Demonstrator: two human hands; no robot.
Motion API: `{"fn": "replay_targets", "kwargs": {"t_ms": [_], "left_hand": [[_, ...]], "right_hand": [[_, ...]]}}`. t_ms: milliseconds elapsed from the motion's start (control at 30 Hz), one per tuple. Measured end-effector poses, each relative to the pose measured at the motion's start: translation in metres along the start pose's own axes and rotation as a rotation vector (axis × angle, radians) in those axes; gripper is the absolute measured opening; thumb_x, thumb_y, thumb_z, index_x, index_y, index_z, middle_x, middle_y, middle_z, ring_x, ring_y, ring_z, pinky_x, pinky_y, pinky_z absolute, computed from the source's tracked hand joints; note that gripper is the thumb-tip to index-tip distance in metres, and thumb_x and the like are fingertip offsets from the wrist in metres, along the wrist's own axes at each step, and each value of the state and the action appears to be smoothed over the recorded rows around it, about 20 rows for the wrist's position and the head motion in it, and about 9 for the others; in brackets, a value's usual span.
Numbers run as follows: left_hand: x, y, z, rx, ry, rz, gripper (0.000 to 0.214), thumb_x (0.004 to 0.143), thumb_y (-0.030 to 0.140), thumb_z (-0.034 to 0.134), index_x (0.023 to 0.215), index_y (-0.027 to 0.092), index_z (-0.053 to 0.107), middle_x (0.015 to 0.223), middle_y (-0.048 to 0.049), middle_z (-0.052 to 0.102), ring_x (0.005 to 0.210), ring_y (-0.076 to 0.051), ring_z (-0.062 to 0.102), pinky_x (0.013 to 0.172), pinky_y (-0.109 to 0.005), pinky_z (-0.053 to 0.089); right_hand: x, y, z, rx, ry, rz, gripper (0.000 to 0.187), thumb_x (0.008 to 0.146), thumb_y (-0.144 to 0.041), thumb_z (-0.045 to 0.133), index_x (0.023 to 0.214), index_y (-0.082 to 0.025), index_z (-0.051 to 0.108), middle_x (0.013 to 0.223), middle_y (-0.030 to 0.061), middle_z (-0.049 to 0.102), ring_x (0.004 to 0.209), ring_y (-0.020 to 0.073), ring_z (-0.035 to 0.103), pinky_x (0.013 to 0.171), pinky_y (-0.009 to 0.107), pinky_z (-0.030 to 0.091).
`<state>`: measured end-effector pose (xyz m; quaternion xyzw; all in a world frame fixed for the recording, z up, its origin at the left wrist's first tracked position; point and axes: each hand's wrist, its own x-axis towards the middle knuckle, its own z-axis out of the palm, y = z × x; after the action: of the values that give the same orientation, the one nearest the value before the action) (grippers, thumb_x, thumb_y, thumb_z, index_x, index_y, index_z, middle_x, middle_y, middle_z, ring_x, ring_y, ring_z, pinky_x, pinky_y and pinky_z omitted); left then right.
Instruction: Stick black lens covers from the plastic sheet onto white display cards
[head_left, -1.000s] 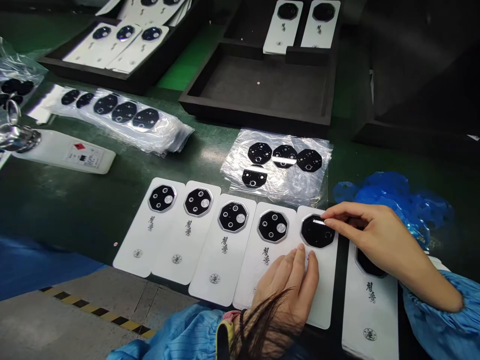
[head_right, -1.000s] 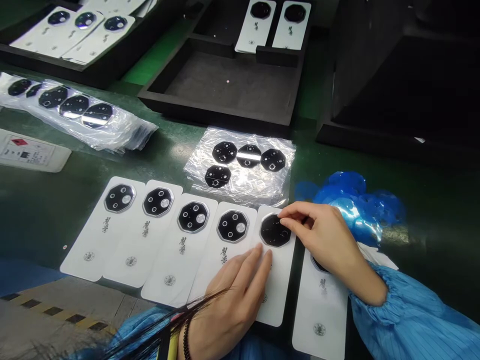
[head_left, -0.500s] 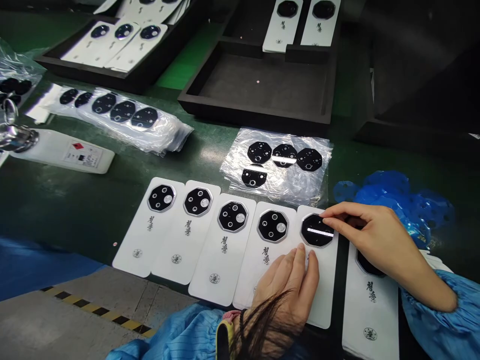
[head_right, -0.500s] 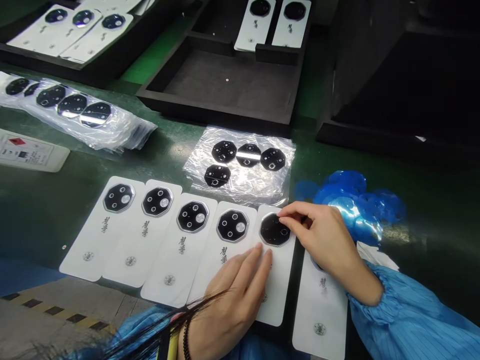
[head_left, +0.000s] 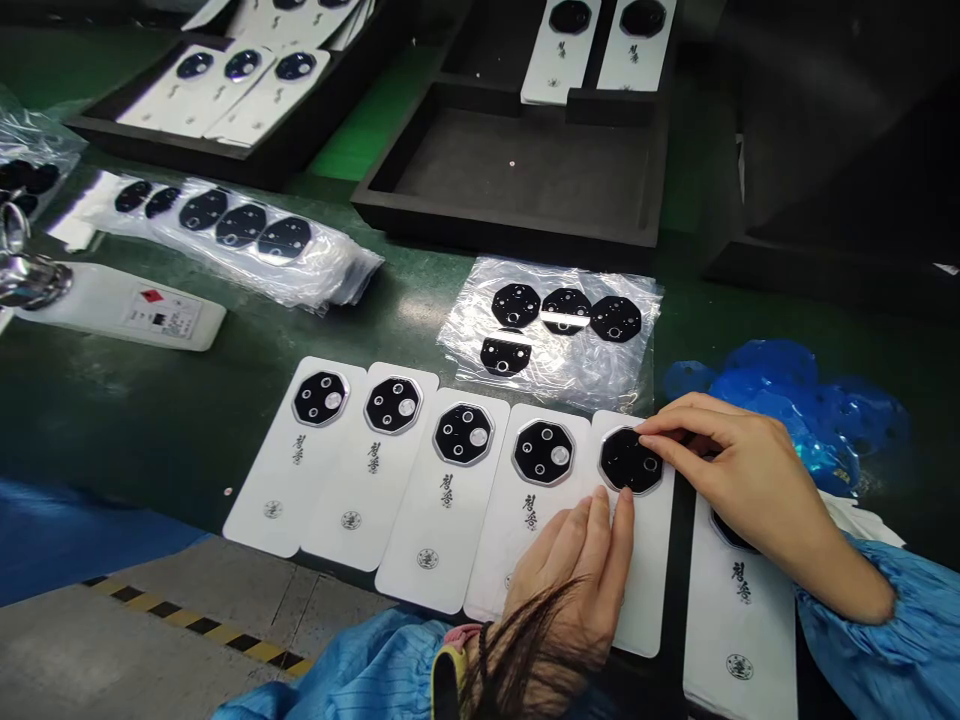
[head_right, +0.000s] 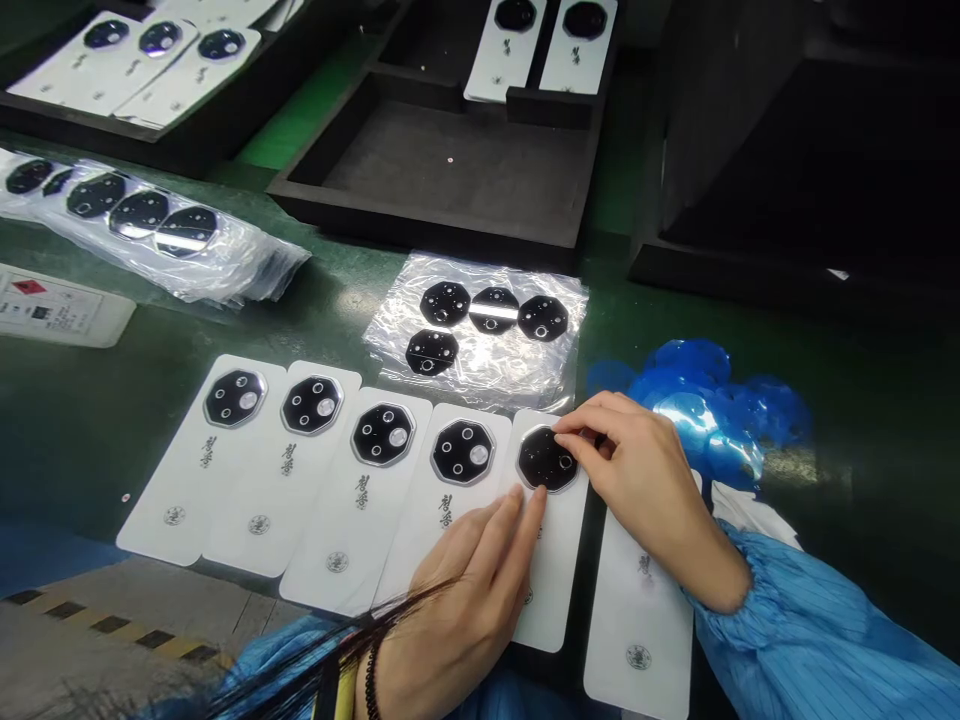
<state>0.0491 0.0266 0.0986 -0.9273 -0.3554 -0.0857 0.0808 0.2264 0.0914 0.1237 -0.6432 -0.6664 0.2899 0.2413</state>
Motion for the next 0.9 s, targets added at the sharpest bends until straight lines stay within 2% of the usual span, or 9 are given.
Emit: {"fn": "replay_targets", "kwargs": {"t_ms": [267,567,700,900], "left_hand": [[0.0005,0.0006,0.0007,-0.018,0.045,-0.031,0.040,0.084,0.006,0.040,0.119,0.007,0.060,0.110,-0.0087,0.070,0.096,-0.020,0.067,0.081,-0.026,0.057],[0.0005,0.0007,0.0024,-0.001,0.058,-0.010,0.034,0.084,0.008,0.043,0.111,0.006,0.064,0.110,-0.0082,0.071,0.092,-0.021,0.068,0.077,-0.027,0.058],[0.0003,0.0021,0.0031,-0.008,0.065,-0.034,0.031,0.084,0.008,0.047,0.110,0.006,0.064,0.108,-0.0090,0.071,0.094,-0.020,0.067,0.079,-0.027,0.056],[0.0005,0.0034,0.0071,-0.014,0.075,-0.054,0.031,0.082,0.009,0.053,0.111,0.006,0.063,0.109,-0.0086,0.071,0.095,-0.019,0.066,0.080,-0.026,0.055]], "right_hand": [[-0.0022,0.0015,0.0014,-0.045,0.018,-0.065,0.020,0.079,-0.025,0.051,0.069,-0.025,0.069,0.074,0.0017,0.071,0.066,0.0177,0.064,0.057,0.028,0.051],[-0.0010,0.0023,0.0016,-0.025,0.009,-0.061,0.018,0.079,-0.023,0.051,0.070,-0.024,0.067,0.074,0.0020,0.070,0.063,0.0157,0.062,0.049,0.025,0.046],[-0.0005,0.0006,-0.0003,0.063,-0.024,0.003,0.017,0.079,-0.026,0.051,0.070,-0.024,0.065,0.075,0.0016,0.069,0.060,0.0142,0.062,0.047,0.024,0.046],[0.0003,-0.0030,-0.0057,0.063,-0.095,0.082,0.018,0.077,-0.031,0.052,0.069,-0.024,0.066,0.055,-0.0025,0.064,0.044,0.0118,0.052,0.039,0.024,0.038]]}}
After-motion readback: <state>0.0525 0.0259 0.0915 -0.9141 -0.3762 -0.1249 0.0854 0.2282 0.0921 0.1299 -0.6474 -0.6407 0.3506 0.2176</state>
